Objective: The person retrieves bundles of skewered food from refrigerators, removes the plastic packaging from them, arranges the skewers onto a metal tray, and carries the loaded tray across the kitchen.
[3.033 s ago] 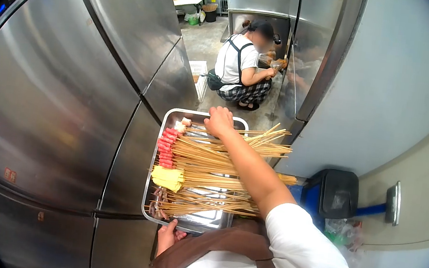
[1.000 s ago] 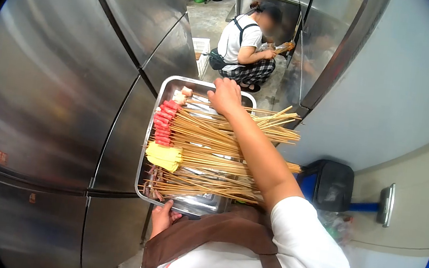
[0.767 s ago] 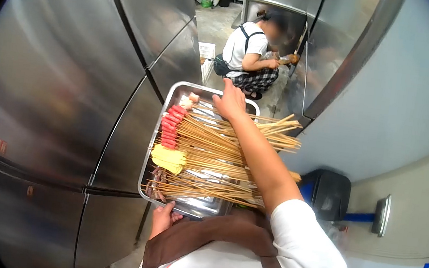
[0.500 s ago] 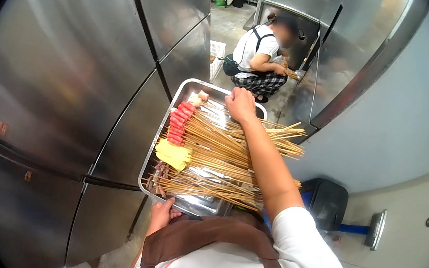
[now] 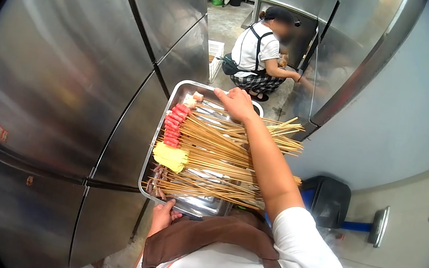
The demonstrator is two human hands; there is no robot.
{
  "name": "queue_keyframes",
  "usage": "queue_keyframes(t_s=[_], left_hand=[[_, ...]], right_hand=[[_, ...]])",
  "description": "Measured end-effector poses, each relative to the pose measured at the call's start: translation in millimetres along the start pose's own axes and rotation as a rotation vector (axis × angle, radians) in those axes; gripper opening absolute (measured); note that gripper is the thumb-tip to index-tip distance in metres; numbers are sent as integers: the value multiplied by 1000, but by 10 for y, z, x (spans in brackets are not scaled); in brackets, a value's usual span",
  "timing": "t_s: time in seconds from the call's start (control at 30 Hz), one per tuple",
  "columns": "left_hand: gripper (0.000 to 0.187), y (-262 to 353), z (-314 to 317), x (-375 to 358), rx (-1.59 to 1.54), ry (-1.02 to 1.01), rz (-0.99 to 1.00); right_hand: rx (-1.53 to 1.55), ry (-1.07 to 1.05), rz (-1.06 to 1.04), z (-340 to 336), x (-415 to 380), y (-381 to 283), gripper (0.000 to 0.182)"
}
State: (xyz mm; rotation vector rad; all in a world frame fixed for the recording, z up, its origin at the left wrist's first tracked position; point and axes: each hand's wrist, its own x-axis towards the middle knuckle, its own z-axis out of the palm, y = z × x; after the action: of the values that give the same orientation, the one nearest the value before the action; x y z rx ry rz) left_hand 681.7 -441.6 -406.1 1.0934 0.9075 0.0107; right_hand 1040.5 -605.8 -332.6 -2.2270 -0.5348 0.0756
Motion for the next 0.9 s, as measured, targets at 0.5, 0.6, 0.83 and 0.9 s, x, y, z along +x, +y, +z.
queue_keyframes(t_s=[0.5, 0.6, 0.83, 0.9], left_hand=[[23, -54, -35, 24, -21, 15, 24], [22, -47, -49, 29, 2, 10, 17], [23, -100, -45, 52, -9, 13, 31], [23, -114, -38, 64, -18, 12, 27]], right_hand=[[-104, 81, -149, 85, -99, 22, 33], [-122, 81, -123, 188, -25, 70, 39], [-124, 107, -114, 205, -34, 74, 38], [-112, 133, -139, 193, -34, 74, 39]])
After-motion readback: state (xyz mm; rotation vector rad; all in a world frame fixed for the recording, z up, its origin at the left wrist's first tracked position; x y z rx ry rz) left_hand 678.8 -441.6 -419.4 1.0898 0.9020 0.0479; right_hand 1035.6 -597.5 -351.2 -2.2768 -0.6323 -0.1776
